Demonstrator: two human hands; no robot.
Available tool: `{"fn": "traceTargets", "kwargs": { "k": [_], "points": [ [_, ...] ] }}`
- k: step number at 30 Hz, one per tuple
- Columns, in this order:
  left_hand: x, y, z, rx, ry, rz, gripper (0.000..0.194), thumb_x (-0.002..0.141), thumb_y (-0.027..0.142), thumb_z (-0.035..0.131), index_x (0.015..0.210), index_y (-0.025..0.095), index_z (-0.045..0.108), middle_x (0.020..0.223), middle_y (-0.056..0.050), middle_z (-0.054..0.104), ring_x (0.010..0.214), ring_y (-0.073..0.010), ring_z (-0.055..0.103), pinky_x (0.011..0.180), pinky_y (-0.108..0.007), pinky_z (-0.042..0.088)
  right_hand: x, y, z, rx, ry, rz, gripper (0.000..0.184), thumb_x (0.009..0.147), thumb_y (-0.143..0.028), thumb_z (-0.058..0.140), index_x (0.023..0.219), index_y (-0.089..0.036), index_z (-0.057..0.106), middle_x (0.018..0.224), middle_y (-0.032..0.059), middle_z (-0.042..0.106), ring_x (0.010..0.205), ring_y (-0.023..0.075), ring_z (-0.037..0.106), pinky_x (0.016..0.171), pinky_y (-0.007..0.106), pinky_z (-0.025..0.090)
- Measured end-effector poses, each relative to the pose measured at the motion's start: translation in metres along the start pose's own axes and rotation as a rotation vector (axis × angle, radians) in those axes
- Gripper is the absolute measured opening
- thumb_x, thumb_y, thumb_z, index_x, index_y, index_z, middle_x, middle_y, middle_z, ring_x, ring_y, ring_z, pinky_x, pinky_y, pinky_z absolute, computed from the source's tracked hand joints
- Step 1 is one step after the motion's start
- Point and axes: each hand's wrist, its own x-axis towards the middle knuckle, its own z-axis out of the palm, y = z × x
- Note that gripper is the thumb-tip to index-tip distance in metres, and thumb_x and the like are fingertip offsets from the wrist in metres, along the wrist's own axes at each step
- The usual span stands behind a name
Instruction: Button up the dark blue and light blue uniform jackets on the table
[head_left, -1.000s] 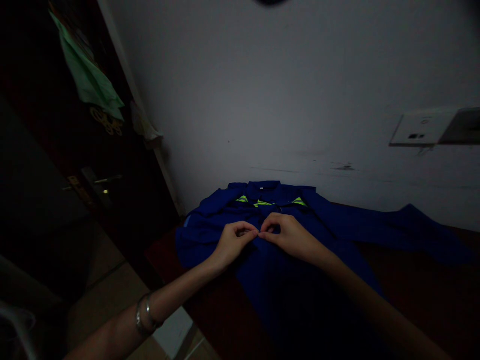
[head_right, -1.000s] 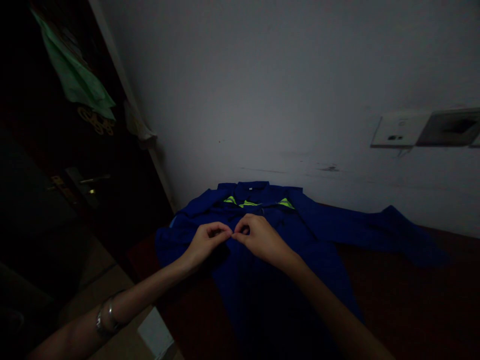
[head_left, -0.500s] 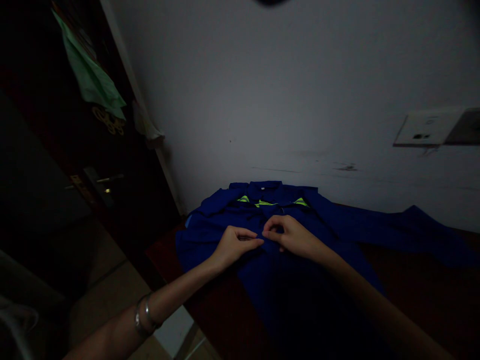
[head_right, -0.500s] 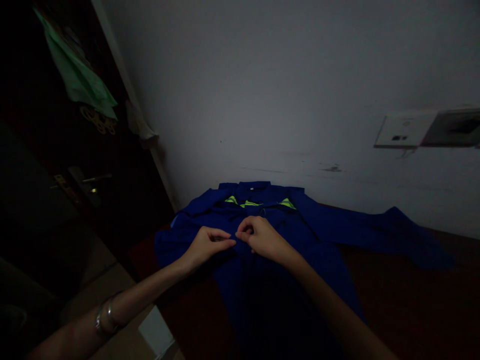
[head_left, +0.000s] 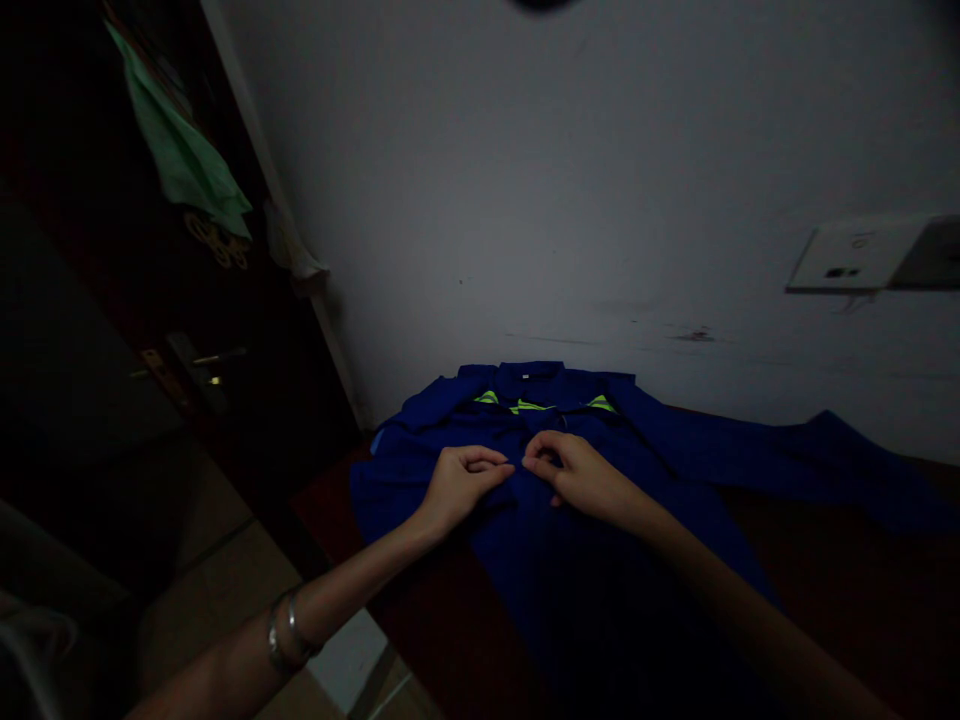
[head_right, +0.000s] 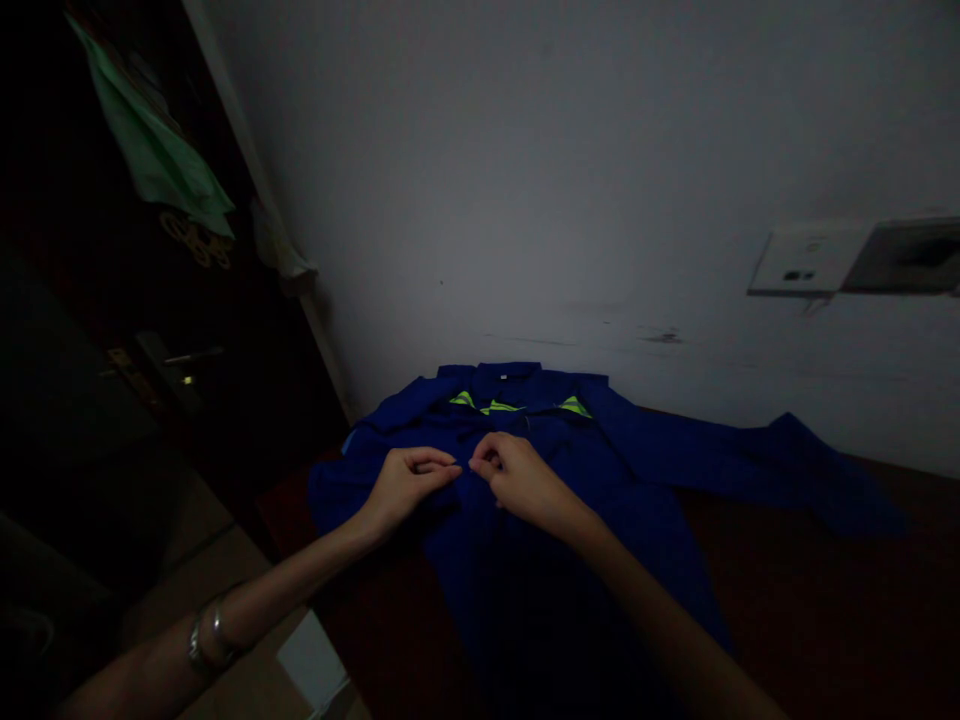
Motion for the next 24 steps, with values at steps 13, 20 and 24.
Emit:
{"fn": "traceTargets", "kwargs": {
  "k": [13, 20, 24],
  "points": [
    [0.006, -0.005, -0.001, 0.072, -0.168, 0.031, 0.019, 0.059, 0.028, 0.068, 0.064, 0.011, 0.059, 0.055, 0.002, 0.054, 0.049, -0.0068, 0.046, 0.047, -0.017, 0.031, -0.002, 0.000, 0.002, -0.027, -0.003, -0.007, 0.012, 0.078, -0.024, 0.046, 0.077, -0.015, 0.054, 0.068, -0.0007, 0.051, 0.045, 0.0052, 0.050, 0.039, 0.014, 0.039],
    [0.008, -0.002, -0.009, 0.147, -0.111, 0.180, 0.011, 0.060, 0.019, 0.066, 0.057, 0.012, 0.058, 0.064, -0.001, 0.058, 0.061, -0.0106, 0.051, 0.060, -0.021, 0.039, 0.001, 0.002, 0.004, 0.014, -0.001, 0.019, 0.012, 0.079, -0.025, 0.045, 0.077, -0.015, 0.052, 0.069, -0.0005, 0.048, 0.051, 0.0070, 0.050, 0.039, 0.016, 0.045],
    [0.006, -0.003, -0.012, 0.193, -0.089, 0.240, 0.010, 0.062, 0.019, 0.064, 0.057, 0.013, 0.059, 0.066, -0.001, 0.057, 0.064, -0.0116, 0.052, 0.063, -0.022, 0.039, 0.001, 0.001, 0.005, 0.031, -0.008, 0.023, 0.013, 0.079, -0.026, 0.045, 0.076, -0.015, 0.051, 0.067, -0.0014, 0.045, 0.049, 0.0064, 0.049, 0.039, 0.016, 0.046]
  ]
}}
